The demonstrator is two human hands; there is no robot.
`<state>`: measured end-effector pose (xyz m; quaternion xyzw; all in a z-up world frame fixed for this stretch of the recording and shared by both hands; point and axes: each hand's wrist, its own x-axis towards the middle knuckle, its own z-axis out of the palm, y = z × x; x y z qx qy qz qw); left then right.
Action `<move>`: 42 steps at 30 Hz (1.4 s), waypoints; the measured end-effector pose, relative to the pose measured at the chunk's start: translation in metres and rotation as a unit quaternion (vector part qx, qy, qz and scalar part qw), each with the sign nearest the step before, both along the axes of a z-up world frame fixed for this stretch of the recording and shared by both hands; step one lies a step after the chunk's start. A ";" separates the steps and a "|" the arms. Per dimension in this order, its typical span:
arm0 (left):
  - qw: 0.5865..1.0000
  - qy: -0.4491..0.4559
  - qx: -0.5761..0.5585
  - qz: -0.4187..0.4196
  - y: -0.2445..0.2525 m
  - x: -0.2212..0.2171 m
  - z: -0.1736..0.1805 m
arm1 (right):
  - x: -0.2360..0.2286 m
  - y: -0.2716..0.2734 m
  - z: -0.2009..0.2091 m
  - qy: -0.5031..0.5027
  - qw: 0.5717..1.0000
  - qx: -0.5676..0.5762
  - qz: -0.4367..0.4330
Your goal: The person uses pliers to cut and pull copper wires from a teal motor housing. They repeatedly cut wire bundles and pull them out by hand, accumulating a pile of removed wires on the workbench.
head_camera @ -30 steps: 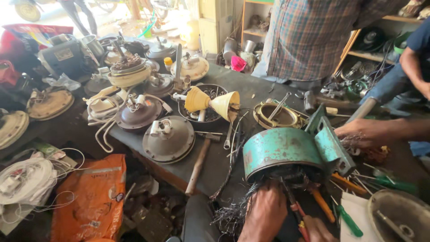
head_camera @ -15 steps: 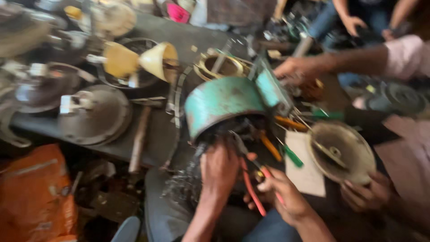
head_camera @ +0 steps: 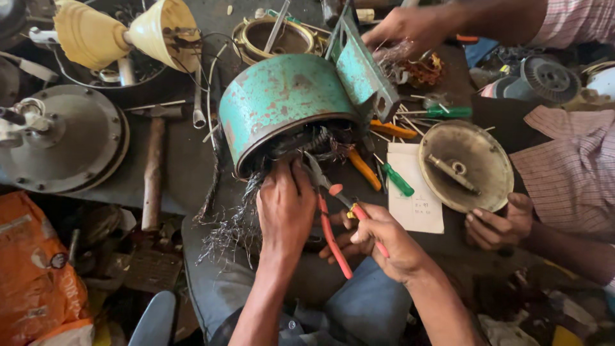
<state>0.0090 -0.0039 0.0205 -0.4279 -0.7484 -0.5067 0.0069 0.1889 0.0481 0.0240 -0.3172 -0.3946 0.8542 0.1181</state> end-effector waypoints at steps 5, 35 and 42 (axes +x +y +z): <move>1.000 0.001 0.000 -0.002 0.001 0.000 0.002 | -0.001 0.001 0.001 0.015 1.000 0.005 -0.007; 0.997 -0.007 0.032 -0.071 -0.011 -0.007 -0.009 | -0.007 -0.003 0.014 -0.101 0.993 0.055 -0.010; 0.995 -0.013 0.035 -0.097 -0.010 -0.011 -0.016 | -0.002 0.010 0.017 -0.047 0.998 0.042 0.011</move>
